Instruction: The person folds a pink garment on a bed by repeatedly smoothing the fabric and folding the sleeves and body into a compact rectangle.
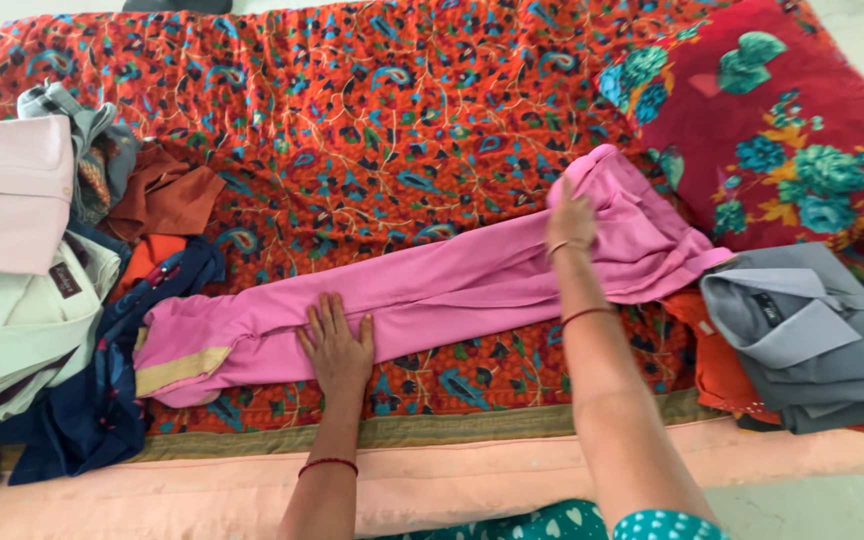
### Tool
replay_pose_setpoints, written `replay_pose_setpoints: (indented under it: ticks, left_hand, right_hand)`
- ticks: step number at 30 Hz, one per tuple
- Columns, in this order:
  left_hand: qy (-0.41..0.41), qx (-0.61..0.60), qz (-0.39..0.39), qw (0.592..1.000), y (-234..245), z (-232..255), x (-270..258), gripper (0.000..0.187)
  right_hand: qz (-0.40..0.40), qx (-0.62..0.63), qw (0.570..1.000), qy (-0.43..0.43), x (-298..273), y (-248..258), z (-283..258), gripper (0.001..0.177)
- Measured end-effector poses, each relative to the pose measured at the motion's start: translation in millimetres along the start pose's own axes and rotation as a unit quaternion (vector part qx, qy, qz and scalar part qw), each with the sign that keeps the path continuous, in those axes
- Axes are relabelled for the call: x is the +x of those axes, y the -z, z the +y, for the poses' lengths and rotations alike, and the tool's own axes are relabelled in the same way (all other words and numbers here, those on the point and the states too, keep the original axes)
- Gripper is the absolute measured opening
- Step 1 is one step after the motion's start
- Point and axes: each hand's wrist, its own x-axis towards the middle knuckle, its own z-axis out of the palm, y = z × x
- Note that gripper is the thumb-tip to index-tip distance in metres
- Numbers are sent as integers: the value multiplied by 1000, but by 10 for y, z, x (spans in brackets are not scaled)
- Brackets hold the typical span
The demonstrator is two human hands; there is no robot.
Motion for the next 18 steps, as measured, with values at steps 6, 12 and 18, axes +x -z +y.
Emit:
replay_pose_setpoints:
  ticks: [6,12,18]
  left_hand:
    - [-6,1,2,1000,4,-4,2,75]
    - [8,-17,-31,999,27,5,23,76]
    - [9,-12,-42,999,26,1,33,77]
  right_hand:
    - [274,504,817,56,683,312,949,73]
    - [313,477,755,-323,345,772,1851,75]
    - [270,213,937,55,-272,1268,1576,42]
